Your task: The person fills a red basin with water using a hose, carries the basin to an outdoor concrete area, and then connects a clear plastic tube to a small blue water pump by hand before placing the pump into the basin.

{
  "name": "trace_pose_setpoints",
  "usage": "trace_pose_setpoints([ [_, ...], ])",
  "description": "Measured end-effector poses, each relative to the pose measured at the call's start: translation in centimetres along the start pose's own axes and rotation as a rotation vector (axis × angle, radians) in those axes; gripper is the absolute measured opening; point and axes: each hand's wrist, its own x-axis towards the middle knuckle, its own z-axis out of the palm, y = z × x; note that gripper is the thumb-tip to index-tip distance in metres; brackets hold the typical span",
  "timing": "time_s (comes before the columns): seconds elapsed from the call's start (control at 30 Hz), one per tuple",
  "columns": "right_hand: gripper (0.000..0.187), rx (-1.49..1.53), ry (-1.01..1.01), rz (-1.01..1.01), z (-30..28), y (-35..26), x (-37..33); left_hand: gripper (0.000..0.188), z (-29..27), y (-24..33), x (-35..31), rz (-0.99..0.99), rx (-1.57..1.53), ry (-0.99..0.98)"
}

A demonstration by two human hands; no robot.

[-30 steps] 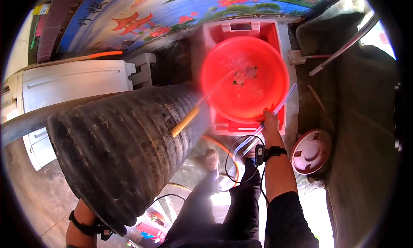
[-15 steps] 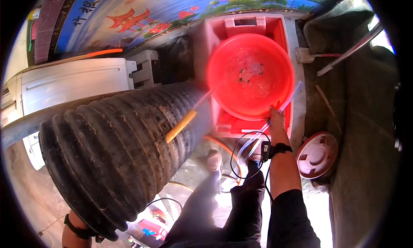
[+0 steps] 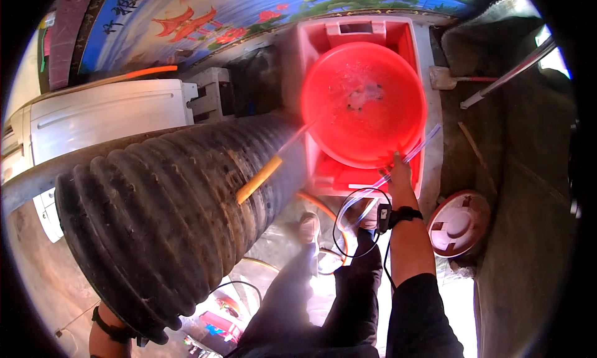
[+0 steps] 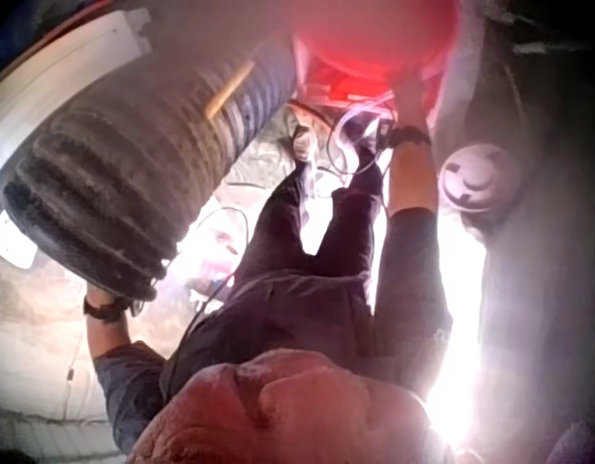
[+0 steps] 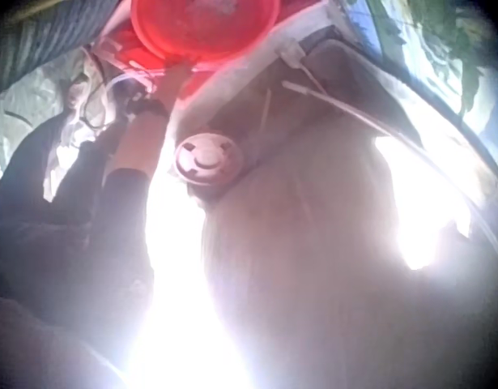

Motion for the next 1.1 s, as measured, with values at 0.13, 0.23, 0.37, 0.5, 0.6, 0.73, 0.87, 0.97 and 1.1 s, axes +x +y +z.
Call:
trace_pose_setpoints([
  [0.13, 0.05, 0.106, 0.067, 0.036, 0.1, -1.4, -4.1, 0.034, 0.3, -0.7, 0.3, 0.095, 0.209, 0.042],
  [0.23, 0.049, -0.024, 0.086, 0.009, -0.9, -3.6, -7.9, 0.034, 0.7, -1.2, 0.7, 0.197, 0.47, 0.1],
  [0.37, 0.051, -0.201, 0.008, -0.078, -3.5, -7.2, -15.5, 0.034, 3.6, -2.8, 2.8, 0.343, 1.11, 0.239],
  [0.5, 0.053, -0.376, -0.057, -0.187, -9.0, -8.3, -22.1, 0.034, 0.3, 2.3, 5.9, 0.263, 0.356, 0.324],
  [0.6, 0.053, -0.443, -0.029, -0.164, -10.8, -8.4, -28.3, 0.034, -3.0, 4.8, 7.2, 0.191, -0.379, 0.316],
  [0.73, 0.047, -0.579, 0.014, -0.168, -12.8, -7.8, -36.8, 0.028, -2.5, 5.1, 7.4, 0.204, -0.31, 0.548],
  [0.87, 0.039, -0.592, 0.085, -0.149, -15.7, -4.1, -43.5, 0.022, -4.4, 7.0, 6.4, 0.092, -0.282, 0.569],
  [0.97, 0.037, -0.609, 0.126, -0.1, -17.4, -0.9, -47.6, 0.021, -4.5, 6.7, 6.4, 0.085, -0.268, 0.567],
  [1.1, 0.038, -0.595, 0.177, -0.026, -19.4, 2.5, -52.2, 0.02, -4.5, 7.0, 6.6, 0.07, -0.25, 0.529],
])
